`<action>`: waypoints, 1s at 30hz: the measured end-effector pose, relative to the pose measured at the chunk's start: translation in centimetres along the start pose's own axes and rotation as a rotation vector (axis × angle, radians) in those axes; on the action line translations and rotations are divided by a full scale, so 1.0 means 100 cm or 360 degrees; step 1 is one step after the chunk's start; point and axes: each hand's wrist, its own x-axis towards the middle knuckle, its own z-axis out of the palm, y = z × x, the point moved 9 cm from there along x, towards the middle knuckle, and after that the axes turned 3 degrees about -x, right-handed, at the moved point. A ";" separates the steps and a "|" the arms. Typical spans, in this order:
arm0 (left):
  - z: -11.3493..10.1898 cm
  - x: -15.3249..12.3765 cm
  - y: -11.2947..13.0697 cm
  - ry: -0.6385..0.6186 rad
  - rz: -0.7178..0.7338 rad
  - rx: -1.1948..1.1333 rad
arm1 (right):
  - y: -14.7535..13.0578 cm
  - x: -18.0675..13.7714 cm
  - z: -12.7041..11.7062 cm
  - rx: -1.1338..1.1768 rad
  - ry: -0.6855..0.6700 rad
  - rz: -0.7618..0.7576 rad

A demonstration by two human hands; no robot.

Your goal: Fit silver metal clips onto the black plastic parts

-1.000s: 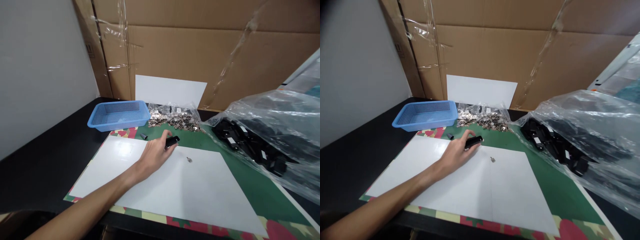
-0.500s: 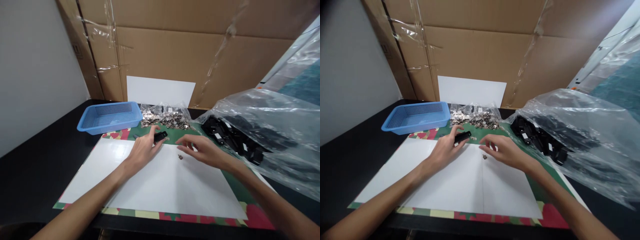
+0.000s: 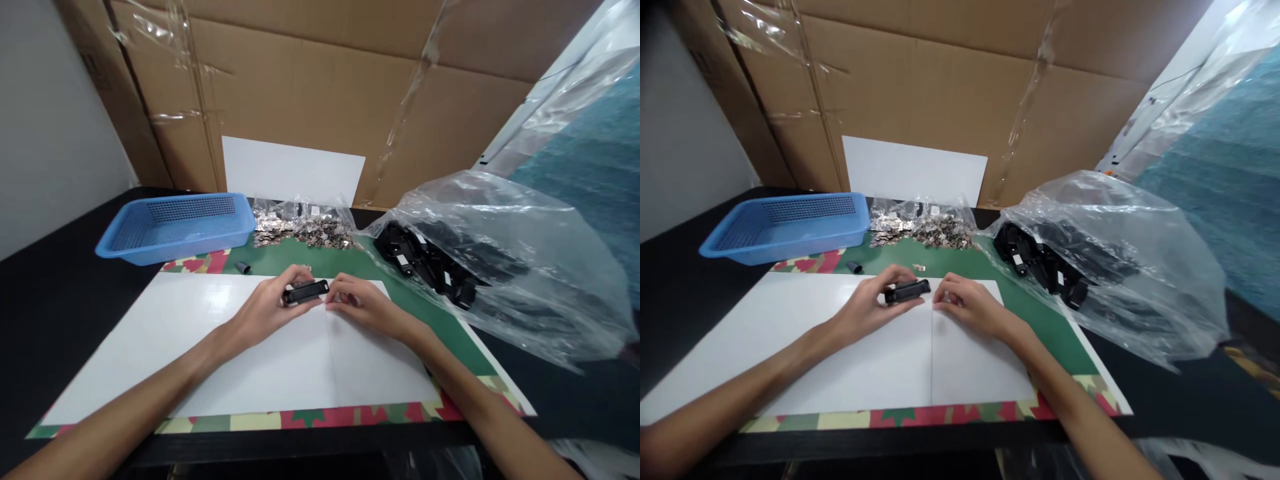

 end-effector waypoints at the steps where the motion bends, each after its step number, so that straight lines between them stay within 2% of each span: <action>1: -0.001 0.001 -0.001 0.0009 -0.0005 -0.0013 | 0.002 0.000 -0.001 0.0029 0.0006 0.0023; 7: -0.004 0.004 -0.002 0.0011 -0.0011 -0.0012 | 0.003 -0.003 -0.005 0.0024 -0.0032 0.0070; 10: -0.003 0.003 0.000 -0.0040 -0.0011 0.0012 | -0.001 -0.004 -0.013 0.0021 0.0044 0.0067; 12: -0.002 0.003 0.000 -0.0065 -0.0006 0.0022 | -0.004 -0.005 -0.023 -0.0007 0.0209 0.0074; 14: -0.002 0.002 0.000 -0.0053 0.0000 0.0030 | -0.011 -0.008 -0.035 -0.0080 0.0472 0.0015; 17: -0.003 0.003 0.002 -0.0015 0.0002 0.0030 | -0.033 -0.016 -0.044 -0.0290 0.0838 -0.0239; 19: -0.002 0.003 0.003 -0.0043 -0.0003 0.0017 | -0.047 -0.020 -0.040 -0.0437 0.0932 -0.0406; 23: -0.001 0.004 0.003 -0.0093 -0.0008 0.0029 | -0.063 -0.023 -0.034 -0.0497 0.0939 -0.0520; 30: -0.003 0.004 -0.004 -0.0035 0.0017 0.0056 | -0.061 -0.018 -0.035 -0.0258 0.0847 -0.0455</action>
